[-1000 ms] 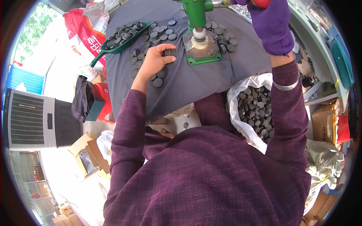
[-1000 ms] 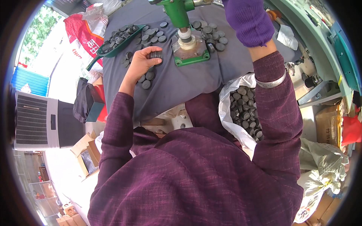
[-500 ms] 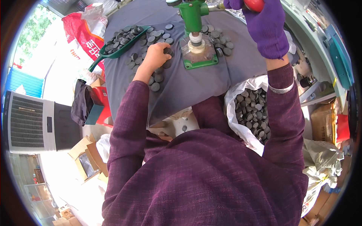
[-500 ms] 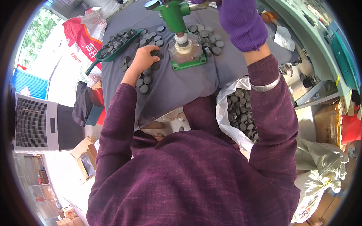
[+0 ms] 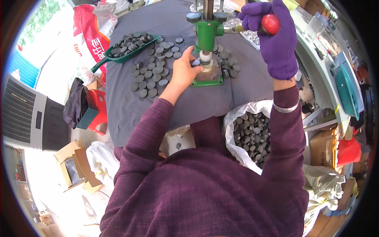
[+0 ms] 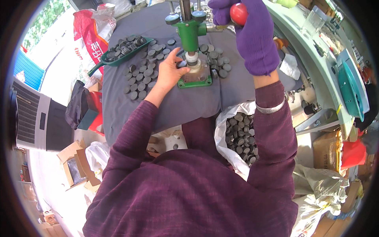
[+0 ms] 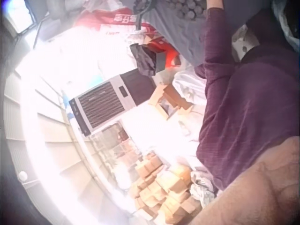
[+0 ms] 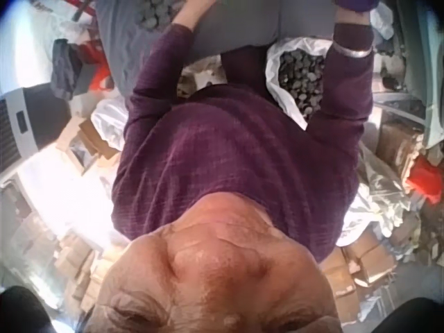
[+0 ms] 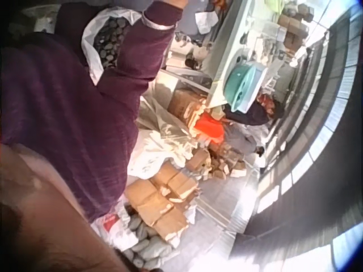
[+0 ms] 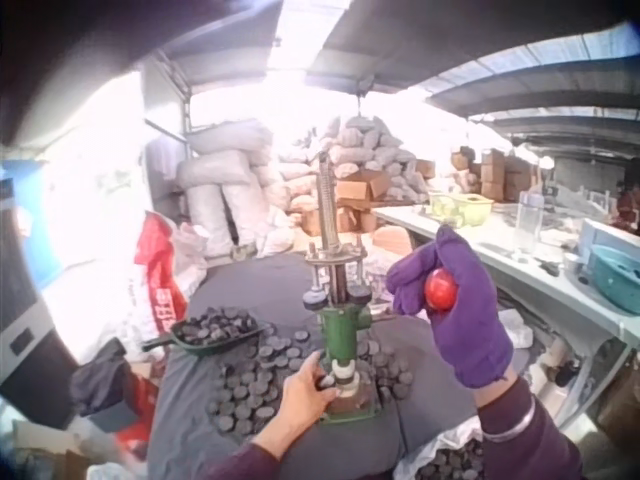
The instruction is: Insert small plastic discs into a manual press, pull the lever to process them, and then move them aside.
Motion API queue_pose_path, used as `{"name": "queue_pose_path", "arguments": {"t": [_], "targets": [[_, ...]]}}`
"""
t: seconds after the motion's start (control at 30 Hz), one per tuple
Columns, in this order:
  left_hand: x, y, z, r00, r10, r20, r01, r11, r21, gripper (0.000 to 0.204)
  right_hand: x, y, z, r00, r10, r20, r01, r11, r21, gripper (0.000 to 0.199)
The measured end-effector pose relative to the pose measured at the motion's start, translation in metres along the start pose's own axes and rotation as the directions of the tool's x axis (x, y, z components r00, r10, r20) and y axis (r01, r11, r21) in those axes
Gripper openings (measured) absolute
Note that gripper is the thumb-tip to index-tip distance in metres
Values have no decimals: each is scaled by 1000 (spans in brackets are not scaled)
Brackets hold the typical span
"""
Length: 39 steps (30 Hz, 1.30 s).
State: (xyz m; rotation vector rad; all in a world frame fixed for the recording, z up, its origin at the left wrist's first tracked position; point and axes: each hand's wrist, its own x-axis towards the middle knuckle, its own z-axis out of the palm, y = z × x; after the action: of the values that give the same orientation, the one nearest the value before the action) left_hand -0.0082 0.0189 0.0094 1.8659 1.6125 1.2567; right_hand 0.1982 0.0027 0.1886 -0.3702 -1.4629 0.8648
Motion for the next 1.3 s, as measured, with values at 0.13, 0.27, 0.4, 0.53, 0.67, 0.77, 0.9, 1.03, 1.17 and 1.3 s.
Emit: {"name": "queue_pose_path", "arguments": {"t": [0.13,0.27,0.4,0.53,0.67,0.77,0.9,1.03,1.17,1.3], "targets": [[-2,3,9,998,10,-64,-9,1000,19,87,1,-3,-3,994,113,13,-113,994,-15,59],[-3,7,22,996,15,-88,-14,1000,9,89,2,-1,-6,996,81,25,-81,997,-1,58],[-4,5,24,993,58,-105,-54,998,44,87,1,-3,-2,997,74,-8,-74,997,-26,58],[-9,-1,16,997,12,-72,-17,998,-65,85,0,-3,1,994,100,-32,-100,995,-9,59],[-10,-12,11,999,-12,-40,6,988,-152,83,2,-1,0,996,88,-29,-88,996,-12,59],[-6,-3,13,998,-64,-29,59,988,-140,82,1,3,-9,998,65,26,-66,998,12,58],[1,1,25,994,-64,-85,60,997,-50,81,2,2,-9,996,31,78,-31,1000,-3,49],[3,1,34,992,-94,-88,90,995,-52,82,7,-8,-12,968,-169,187,225,912,-342,39],[7,-9,32,994,-95,-61,88,990,-110,83,14,-23,-2,967,-123,223,202,903,-379,31],[10,-1,31,995,-104,3,103,984,-147,84,15,-22,-1,982,-100,158,144,941,-305,26]]}}
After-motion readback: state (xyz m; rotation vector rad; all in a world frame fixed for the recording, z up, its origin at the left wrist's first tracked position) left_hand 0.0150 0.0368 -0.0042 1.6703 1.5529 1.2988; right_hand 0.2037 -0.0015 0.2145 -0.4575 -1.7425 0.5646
